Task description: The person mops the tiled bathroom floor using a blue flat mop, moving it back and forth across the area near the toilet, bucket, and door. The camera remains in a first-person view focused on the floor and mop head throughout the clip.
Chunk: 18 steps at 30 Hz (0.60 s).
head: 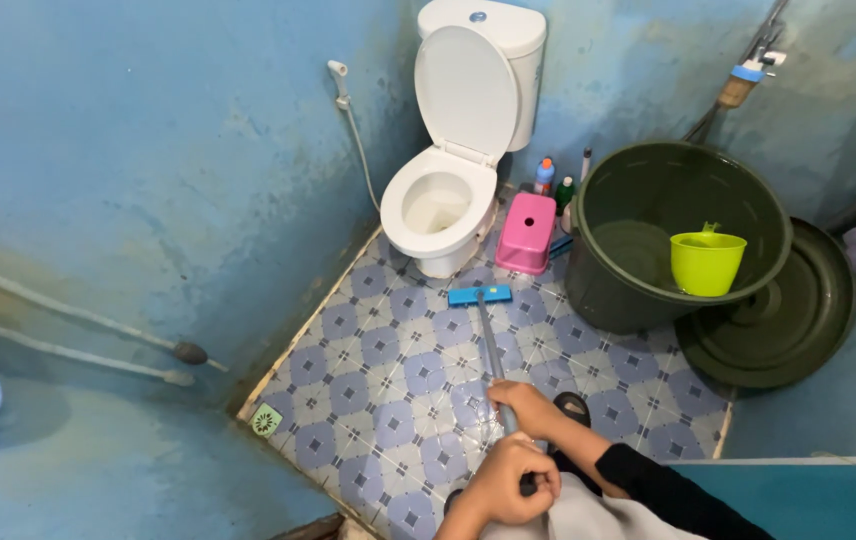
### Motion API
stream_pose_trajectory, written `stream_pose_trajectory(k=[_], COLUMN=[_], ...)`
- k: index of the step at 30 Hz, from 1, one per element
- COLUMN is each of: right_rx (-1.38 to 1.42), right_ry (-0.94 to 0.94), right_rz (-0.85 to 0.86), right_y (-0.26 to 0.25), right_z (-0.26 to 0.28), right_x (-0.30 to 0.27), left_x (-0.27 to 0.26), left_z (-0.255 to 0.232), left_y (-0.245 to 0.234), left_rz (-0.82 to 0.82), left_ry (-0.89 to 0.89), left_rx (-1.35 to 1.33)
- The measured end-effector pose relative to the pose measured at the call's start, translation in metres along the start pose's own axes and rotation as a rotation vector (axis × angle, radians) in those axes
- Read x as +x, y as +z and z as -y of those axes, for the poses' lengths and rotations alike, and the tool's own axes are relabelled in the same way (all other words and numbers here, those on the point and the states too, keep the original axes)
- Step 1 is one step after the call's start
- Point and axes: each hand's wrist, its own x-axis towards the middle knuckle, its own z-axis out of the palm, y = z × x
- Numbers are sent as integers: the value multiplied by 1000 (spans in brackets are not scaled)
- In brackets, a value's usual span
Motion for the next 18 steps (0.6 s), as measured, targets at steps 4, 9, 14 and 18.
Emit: stream_pose_trajectory(k=[4, 9, 14, 18], right_rx=[-127, -218, -225, -189], right_ry=[-65, -196, -96, -182], right_rz=[4, 111, 214, -21], right_y=[-1, -1, -11, -5], right_z=[39, 67, 88, 51], right_x=[-16, -39, -52, -36], left_x=[-12, -27, -12, 6], left_z=[-35, -56, -87, -79], left_y=[-29, -54, -79, -77], left_rz=[62, 254, 287, 262], left_ry=[-19, 46, 155, 71], left_rx=[-45, -60, -310, -337])
